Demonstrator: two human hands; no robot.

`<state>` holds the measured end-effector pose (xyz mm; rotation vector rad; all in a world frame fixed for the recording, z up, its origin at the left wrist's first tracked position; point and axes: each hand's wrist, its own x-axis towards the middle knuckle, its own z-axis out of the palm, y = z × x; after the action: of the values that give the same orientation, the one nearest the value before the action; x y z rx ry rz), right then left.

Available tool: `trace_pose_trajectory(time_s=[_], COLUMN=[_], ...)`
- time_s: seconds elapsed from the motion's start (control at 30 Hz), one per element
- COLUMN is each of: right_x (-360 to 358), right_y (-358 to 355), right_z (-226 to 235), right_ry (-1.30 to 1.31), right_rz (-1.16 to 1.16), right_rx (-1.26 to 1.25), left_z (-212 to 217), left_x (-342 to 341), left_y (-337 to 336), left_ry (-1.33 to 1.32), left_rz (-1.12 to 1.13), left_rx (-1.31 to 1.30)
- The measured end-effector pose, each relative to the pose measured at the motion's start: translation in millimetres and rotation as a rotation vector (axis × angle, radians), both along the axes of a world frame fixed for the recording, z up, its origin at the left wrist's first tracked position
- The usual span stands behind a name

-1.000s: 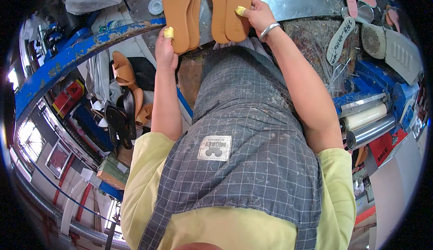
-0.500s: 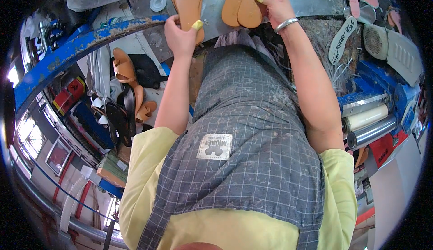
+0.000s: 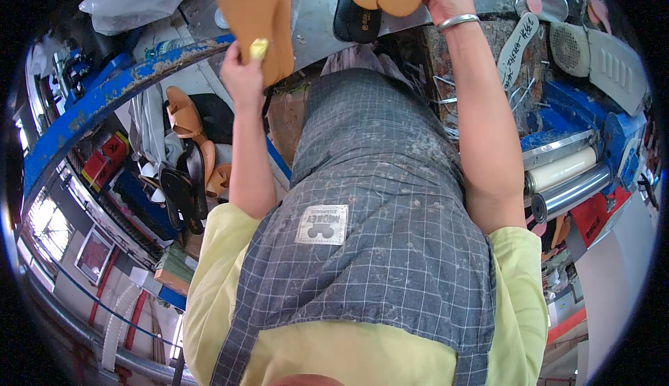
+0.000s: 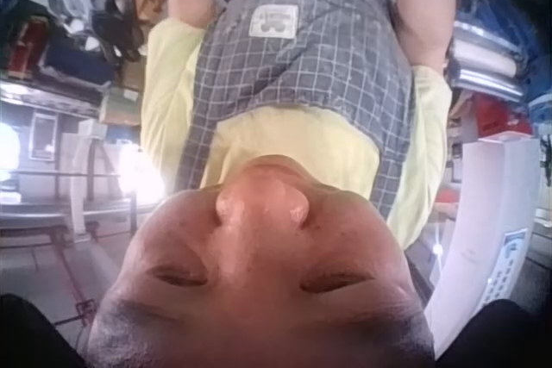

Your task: The recorder is assembling and inspecting sandals on a conveyor belt in a factory, using a rolling machine for sole attachment.

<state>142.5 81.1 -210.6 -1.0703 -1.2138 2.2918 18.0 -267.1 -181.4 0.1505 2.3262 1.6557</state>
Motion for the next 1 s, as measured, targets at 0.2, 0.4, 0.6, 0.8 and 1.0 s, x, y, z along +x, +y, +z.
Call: trace_pose_trajectory(time_s=[0.2,0.4,0.6,0.8,1.0], right_x=[-9.2,-20.9,-29.9,-26.3,-21.6], right_y=[-11.3,-39.8,-54.2,-48.0,-69.2], right_z=[-5.7,5.6,24.5,28.6,24.6], right_ry=[-0.027,-0.079,-0.104,-0.069,-0.103], right_rz=[0.088,0.208,0.189,0.165,0.275], right_rx=[-0.006,0.000,-0.013,-0.003,-0.048], left_z=[67.3,92.6,73.8,59.6,49.2], left_x=[10.4,18.8,45.5,85.3,104.8], left_y=[-58.9,-75.5,-62.4,-74.0,-117.0], left_ry=[0.130,0.328,0.213,0.094,0.050], left_rz=[-0.045,-0.128,-0.220,-0.020,0.007], left_rx=[-0.099,-0.273,-0.096,-0.101,-0.196])
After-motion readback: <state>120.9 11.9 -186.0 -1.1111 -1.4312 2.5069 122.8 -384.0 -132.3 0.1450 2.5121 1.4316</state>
